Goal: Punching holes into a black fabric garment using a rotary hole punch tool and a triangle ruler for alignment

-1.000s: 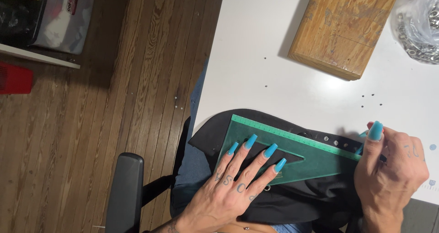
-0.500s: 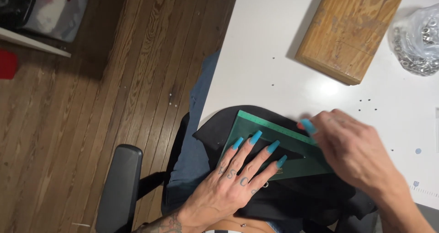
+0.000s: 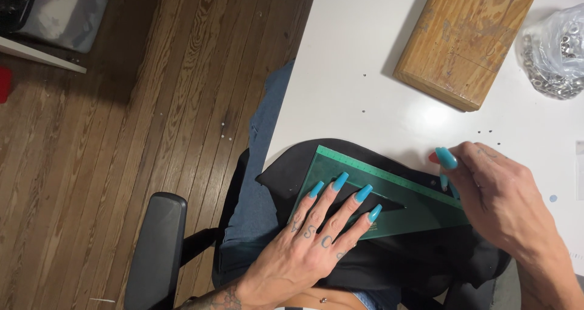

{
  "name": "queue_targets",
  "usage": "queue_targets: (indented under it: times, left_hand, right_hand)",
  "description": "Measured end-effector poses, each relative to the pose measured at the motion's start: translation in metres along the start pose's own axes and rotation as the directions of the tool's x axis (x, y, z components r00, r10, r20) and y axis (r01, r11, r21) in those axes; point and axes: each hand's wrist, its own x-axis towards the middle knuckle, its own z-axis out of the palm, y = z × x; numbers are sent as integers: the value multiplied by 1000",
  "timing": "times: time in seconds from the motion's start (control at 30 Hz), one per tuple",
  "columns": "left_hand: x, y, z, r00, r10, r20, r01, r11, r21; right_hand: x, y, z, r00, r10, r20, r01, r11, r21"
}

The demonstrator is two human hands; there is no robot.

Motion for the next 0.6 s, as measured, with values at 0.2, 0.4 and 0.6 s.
queue_targets:
  times: [0.2, 0.4, 0.6]
  left_hand:
    - [-3, 0, -2, 1000, -8, 22, 8, 999, -32]
    - [0, -2, -4, 1000, -16, -14, 16, 1000, -13]
    - [-1, -1, -3, 1000, -13, -11, 13, 999, -44]
  right_hand:
    - [-3, 9, 11, 996, 49, 75, -52, 998, 43]
    - [-2, 9, 16, 986, 124, 116, -127, 992, 16]
    - [0, 7, 17, 992, 92, 91, -89, 996, -30]
